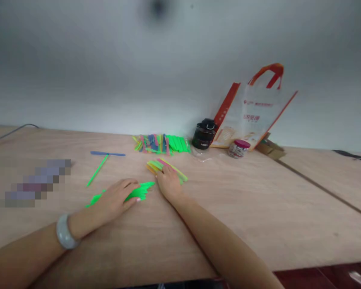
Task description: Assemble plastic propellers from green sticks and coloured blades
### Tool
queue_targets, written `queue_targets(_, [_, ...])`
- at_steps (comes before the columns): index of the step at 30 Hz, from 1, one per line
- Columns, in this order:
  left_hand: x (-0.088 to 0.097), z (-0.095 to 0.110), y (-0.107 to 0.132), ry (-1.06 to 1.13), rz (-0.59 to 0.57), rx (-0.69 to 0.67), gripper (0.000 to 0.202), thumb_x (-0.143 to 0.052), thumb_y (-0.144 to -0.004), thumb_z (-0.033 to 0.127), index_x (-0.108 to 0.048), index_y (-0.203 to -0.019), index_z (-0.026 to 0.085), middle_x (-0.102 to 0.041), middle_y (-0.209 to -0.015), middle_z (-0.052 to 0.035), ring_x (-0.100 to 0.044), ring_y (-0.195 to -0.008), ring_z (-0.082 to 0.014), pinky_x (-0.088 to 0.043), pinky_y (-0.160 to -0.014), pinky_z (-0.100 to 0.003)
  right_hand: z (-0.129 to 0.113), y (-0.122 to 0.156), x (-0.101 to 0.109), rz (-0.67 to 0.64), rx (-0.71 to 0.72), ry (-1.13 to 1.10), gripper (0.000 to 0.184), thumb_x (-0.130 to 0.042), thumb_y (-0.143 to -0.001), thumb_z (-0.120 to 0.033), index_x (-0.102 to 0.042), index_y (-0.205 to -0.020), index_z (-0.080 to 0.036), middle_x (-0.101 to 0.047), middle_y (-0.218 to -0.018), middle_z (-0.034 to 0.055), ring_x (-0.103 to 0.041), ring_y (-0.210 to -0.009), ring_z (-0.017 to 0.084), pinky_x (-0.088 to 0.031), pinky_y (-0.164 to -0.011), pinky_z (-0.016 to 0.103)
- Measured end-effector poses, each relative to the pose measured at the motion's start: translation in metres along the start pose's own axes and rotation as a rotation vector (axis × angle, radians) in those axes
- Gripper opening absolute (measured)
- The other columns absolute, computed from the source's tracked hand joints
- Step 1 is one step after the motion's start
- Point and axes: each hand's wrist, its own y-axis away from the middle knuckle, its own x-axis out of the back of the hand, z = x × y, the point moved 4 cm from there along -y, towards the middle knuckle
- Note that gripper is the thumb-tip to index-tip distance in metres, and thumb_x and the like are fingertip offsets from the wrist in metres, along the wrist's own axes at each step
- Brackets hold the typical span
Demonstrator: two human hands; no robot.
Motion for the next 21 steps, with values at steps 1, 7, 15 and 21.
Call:
queue_targets(1, [0.004,-0.007,-0.002,-0.024,0.014,0.02,0.03,-0.048,-0.089,0.034,-0.052,-0.114,0.019,-0.055,-0.117,-0.0094,-0.051,-0.108,-0.0224,-0.043,-0.094,-0.039,0.0,0.0,0.001,0.002,-0.006,0.007,0.024,-0.048,-0.088,-0.022,-0.07,-0.098,-0.02,-0.062,-0.096,0.0111,-0.055,-0.092,0.023,-0.045,-0.078,0.032])
queue_targets(7, [0.033,-0.091,-0.005,-0.33,0.079,0.384,0.03,-0.042,-0.089,0.023,-0.052,-0.114,0.012,-0.054,-0.117,-0.0154,-0.053,-0.106,-0.0266,-0.043,-0.091,-0.04,-0.01,0.002,0.006,0.026,0.04,0.01,0.025,-0.045,-0.089,-0.024,-0.069,-0.094,-0.02,-0.062,-0.089,0.0093,-0.053,-0.083,0.02,-0.043,-0.071,0.03])
queue_targets(15, [0.041,-0.144,0.007,-0.415,-0.036,0.627,0.033,-0.035,-0.086,0.015,-0.053,-0.114,0.01,-0.061,-0.102,-0.0157,-0.061,-0.09,-0.0252,-0.047,-0.078,-0.034,-0.026,0.011,0.012,-0.004,0.088,-0.146,0.024,-0.044,-0.087,-0.015,-0.068,-0.092,-0.016,-0.065,-0.094,0.0107,-0.057,-0.091,0.022,-0.045,-0.08,0.032])
queue_targets(21, [0.044,-0.13,0.001,-0.395,0.024,0.574,0.035,-0.035,-0.086,0.014,-0.054,-0.115,0.012,-0.06,-0.102,-0.0135,-0.06,-0.09,-0.0237,-0.047,-0.079,-0.034,-0.033,0.019,0.012,0.008,0.018,-0.414,0.034,-0.041,-0.084,-0.011,-0.063,-0.11,-0.016,-0.064,-0.113,0.0102,-0.057,-0.106,0.02,-0.045,-0.093,0.034])
